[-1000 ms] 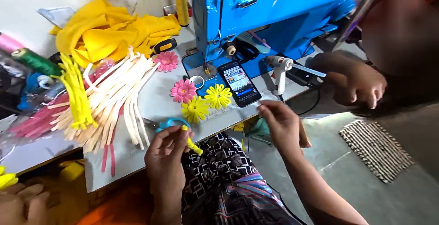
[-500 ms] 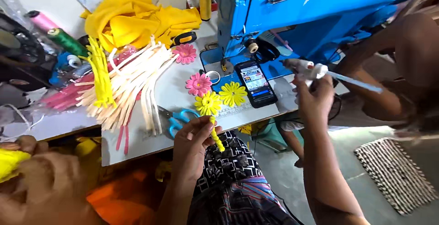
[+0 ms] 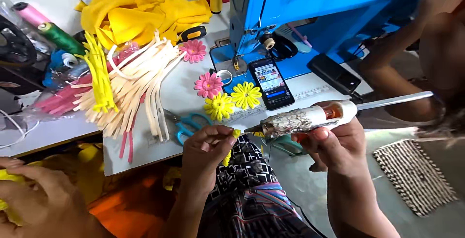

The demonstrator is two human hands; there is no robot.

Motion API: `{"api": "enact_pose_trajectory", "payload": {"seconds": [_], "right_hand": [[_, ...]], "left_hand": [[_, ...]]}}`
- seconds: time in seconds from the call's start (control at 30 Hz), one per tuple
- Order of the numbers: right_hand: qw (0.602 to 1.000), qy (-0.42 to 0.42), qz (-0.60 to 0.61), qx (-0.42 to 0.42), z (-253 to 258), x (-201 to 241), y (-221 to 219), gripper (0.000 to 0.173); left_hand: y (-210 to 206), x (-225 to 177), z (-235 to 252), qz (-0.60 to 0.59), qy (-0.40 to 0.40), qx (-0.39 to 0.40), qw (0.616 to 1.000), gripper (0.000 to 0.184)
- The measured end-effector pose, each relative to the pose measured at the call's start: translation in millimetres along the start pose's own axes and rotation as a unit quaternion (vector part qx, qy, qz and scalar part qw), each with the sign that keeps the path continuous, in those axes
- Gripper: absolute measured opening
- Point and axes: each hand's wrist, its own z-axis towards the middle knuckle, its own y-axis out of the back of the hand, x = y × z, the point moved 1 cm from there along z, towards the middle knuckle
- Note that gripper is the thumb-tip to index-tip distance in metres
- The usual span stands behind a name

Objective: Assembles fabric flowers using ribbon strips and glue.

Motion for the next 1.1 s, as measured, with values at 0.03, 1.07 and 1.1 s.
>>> {"api": "enact_pose_trajectory", "payload": {"seconds": [0.03,1.07,1.1], "right_hand": [[1.000,0.000,-0.002,0.003,1.2,-0.2,-0.9,0.024],[1.000,0.009,-0.009,0.026,3.4,2.4,-6.6,0.025],[1.000,0.011,-0.009,0.025,3.8,2.2,-7.0,0.025]], "left_hand": [[0.3,-0.4,-0.4,-0.002,-0.003,0.002,1.000,0.014],[2.2,-6.0,-1.9,-0.010,0.000,0.007,1.000,0.013],[2.1,-5.9,-1.7,-0.011,-0.001,0.009,1.000,0.013]]}}
